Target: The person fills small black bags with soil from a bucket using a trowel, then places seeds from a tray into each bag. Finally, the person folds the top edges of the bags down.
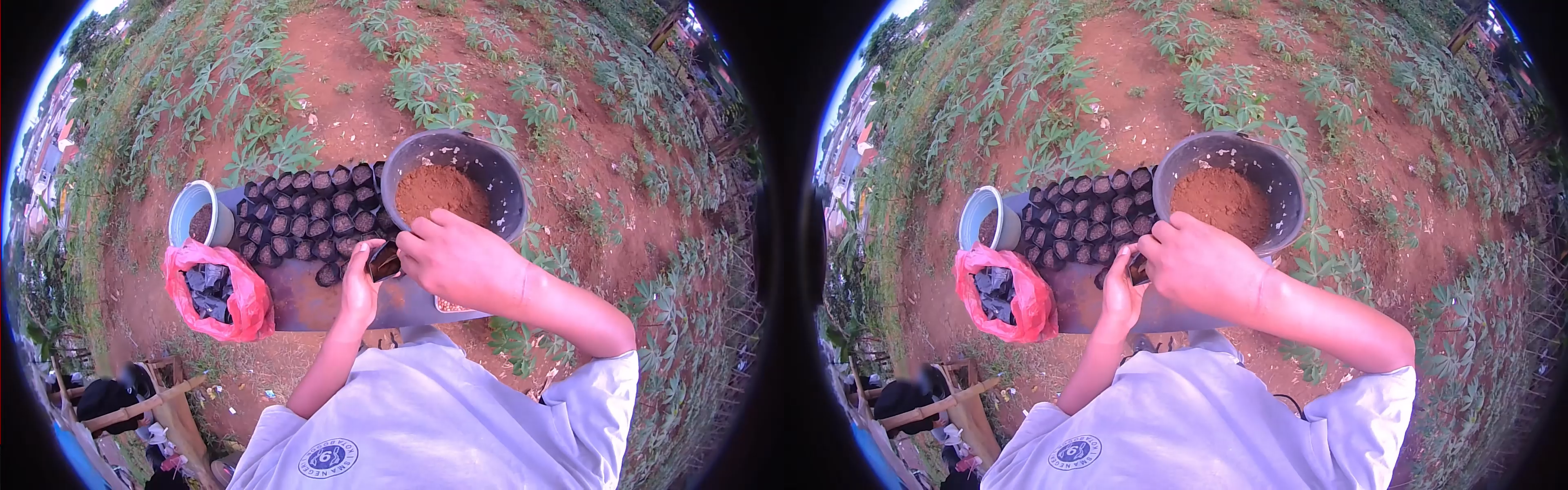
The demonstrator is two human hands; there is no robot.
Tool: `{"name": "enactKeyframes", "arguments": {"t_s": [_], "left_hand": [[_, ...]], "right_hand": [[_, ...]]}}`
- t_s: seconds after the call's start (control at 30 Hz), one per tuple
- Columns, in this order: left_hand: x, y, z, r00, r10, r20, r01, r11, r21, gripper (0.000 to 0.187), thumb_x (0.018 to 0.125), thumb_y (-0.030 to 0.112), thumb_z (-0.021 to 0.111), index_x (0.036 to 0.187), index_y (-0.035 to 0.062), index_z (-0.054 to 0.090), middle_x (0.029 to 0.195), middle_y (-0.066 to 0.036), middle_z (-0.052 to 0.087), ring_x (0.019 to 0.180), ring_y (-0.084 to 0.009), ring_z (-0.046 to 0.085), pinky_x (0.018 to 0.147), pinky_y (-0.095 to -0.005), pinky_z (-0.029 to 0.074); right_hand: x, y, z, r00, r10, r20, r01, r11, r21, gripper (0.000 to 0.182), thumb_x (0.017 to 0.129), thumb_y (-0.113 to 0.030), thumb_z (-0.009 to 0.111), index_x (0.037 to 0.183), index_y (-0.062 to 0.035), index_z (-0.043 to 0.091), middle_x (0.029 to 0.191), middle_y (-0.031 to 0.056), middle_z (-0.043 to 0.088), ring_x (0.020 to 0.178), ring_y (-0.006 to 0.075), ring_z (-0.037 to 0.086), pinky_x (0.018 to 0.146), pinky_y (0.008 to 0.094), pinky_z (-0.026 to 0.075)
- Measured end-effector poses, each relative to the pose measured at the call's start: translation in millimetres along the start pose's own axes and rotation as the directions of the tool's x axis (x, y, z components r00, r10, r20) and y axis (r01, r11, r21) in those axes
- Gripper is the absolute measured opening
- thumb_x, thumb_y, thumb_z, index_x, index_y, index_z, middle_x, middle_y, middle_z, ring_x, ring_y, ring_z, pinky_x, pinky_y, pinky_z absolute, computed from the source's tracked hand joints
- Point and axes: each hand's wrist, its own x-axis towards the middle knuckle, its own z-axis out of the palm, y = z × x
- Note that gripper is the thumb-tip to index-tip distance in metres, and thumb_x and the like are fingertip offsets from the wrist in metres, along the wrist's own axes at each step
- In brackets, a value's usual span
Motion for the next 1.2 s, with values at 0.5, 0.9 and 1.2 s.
{"name": "enactKeyframes", "arguments": {"t_s": [0.5,0.9,1.2], "left_hand": [[38.9,-36.5,35.0,0.991,-0.055,-0.124,0.049,0.998,-0.047,0.033,0.102,0.033,0.035,0.113,0.0064,0.053,0.104,-0.008,0.063,0.094,-0.0178,0.062,0.08,-0.0401,0.051],[29.1,-40.7,17.7,0.921,0.043,-0.388,-0.131,0.97,-0.203,0.03,0.098,0.034,0.043,0.108,0.0092,0.056,0.103,-0.008,0.063,0.094,-0.0222,0.062,0.079,-0.044,0.051],[56.1,-15.5,-0.2,0.942,0.057,-0.331,-0.137,0.965,-0.224,0.032,0.098,0.033,0.043,0.11,0.0078,0.057,0.103,-0.008,0.063,0.093,-0.0224,0.062,0.078,-0.0434,0.051]], "right_hand": [[-54.5,87.0,10.8,0.987,0.037,-0.156,-0.024,0.996,0.088,0.022,0.074,-0.016,0.057,0.094,-0.0072,0.063,0.085,0.0021,0.05,0.084,0.0173,0.052,0.074,0.0308,0.041],[-68.2,170.7,173.3,0.927,0.373,-0.035,-0.336,0.869,0.362,0.034,0.072,0.003,0.055,0.105,0.0,0.058,0.093,0.0145,0.057,0.092,0.0314,0.059,0.082,0.0415,0.048],[-64.4,171.8,235.0,0.823,0.559,0.1,-0.547,0.735,0.4,0.045,0.077,0.006,0.049,0.121,0.0026,0.05,0.103,0.0202,0.055,0.095,0.0363,0.059,0.084,0.0435,0.048]]}}
